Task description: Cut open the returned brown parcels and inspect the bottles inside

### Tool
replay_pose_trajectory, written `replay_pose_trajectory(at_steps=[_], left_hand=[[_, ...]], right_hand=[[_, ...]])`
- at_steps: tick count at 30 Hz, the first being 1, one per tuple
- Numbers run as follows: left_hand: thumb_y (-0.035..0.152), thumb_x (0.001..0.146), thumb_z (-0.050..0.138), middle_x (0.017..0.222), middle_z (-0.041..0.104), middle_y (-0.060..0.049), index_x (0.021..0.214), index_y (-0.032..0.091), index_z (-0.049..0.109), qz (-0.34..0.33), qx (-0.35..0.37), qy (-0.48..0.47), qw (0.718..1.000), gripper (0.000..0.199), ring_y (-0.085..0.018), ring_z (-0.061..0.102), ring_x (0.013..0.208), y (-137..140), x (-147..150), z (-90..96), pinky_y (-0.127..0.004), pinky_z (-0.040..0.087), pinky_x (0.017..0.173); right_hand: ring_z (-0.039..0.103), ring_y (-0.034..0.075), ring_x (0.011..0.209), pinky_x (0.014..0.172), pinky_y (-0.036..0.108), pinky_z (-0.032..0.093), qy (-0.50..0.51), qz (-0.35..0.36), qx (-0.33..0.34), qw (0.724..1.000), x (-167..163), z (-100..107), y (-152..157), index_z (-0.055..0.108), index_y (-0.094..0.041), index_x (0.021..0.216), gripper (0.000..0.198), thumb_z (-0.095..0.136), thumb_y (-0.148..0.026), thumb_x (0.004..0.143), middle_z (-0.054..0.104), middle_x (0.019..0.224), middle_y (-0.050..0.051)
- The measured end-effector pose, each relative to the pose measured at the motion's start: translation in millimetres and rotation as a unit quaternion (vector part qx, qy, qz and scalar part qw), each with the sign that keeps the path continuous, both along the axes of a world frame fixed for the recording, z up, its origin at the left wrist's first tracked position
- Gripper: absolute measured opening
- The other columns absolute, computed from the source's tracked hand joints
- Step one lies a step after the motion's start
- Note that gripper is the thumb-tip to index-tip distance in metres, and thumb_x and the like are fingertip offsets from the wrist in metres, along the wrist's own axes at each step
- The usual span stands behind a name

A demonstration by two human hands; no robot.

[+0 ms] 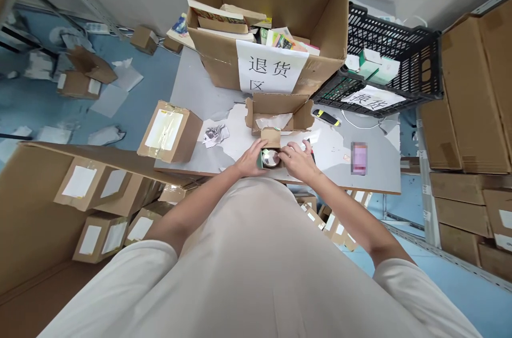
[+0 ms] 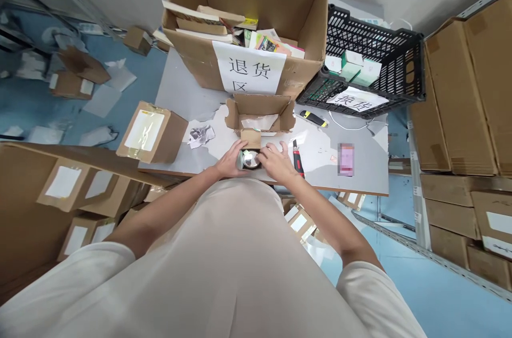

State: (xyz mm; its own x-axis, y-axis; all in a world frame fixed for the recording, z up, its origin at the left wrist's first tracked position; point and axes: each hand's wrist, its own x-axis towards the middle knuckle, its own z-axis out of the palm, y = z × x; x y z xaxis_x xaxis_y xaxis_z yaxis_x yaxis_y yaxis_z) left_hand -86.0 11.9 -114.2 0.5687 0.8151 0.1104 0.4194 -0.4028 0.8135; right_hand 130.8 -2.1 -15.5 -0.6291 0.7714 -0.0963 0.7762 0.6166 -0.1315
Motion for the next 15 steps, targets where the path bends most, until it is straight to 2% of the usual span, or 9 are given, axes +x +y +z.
replay_pose_trajectory(at_steps=[3, 5, 8, 11, 15], left_hand=[[0.04, 0.061, 0.08, 0.145, 0.034, -0.022, 0.147, 0.014, 0.022, 0.003, -0.004, -0.007, 1.0, 0.107, -0.037, 0.031, 0.14, 0.1, 0.8, 1.2, -0.052, 0.035, 0.112], [0.04, 0.06, 0.08, 0.146, 0.034, -0.021, 0.147, 0.015, 0.021, 0.006, -0.005, -0.009, 1.0, 0.108, -0.037, 0.03, 0.14, 0.0, 1.4, 1.6, -0.053, 0.035, 0.112], [0.042, 0.061, 0.079, 0.146, 0.035, -0.021, 0.147, 0.015, 0.02, 0.003, 0.001, -0.009, 1.0, 0.108, -0.036, 0.028, 0.141, -0.8, 2.5, 1.5, -0.053, 0.035, 0.112], [0.042, 0.062, 0.079, 0.146, 0.034, -0.022, 0.147, 0.014, 0.02, 0.004, 0.006, -0.003, 1.0, 0.108, -0.036, 0.027, 0.142, -2.4, 3.3, 0.4, -0.053, 0.035, 0.112], [0.039, 0.058, 0.081, 0.145, 0.035, -0.022, 0.146, 0.013, 0.019, 0.015, 0.009, 0.001, 1.0, 0.111, -0.037, 0.03, 0.14, -4.4, 2.7, -5.6, -0.054, 0.034, 0.111]], right_hand=[[0.052, 0.024, 0.102, 0.099, 0.048, 0.02, -0.018, 0.037, -0.028, 0.999, -14.0, 3.4, 0.2, 0.062, -0.022, 0.111, 0.031, 0.044, -0.009, 0.089, 0.063, 0.111, 0.01], [0.055, 0.024, 0.094, 0.096, 0.047, 0.023, -0.043, 0.013, -0.035, 0.998, -27.6, 7.5, 0.5, 0.06, -0.022, 0.113, 0.026, 0.052, -0.018, 0.089, 0.063, 0.109, 0.012], [0.057, 0.027, 0.092, 0.095, 0.048, 0.024, -0.096, -0.038, -0.02, 0.995, -46.6, 11.6, -1.1, 0.06, -0.022, 0.113, 0.029, 0.062, -0.028, 0.085, 0.064, 0.103, 0.014], [0.057, 0.029, 0.091, 0.096, 0.049, 0.023, -0.129, -0.064, -0.003, 0.99, -57.6, 9.6, -2.7, 0.057, -0.02, 0.118, 0.035, 0.062, -0.024, 0.084, 0.066, 0.095, 0.016], [0.057, 0.028, 0.089, 0.093, 0.048, 0.025, -0.083, -0.07, -0.031, 0.994, -54.1, 5.2, 1.0, 0.056, -0.017, 0.12, 0.04, 0.06, -0.02, 0.079, 0.063, 0.101, 0.017]])
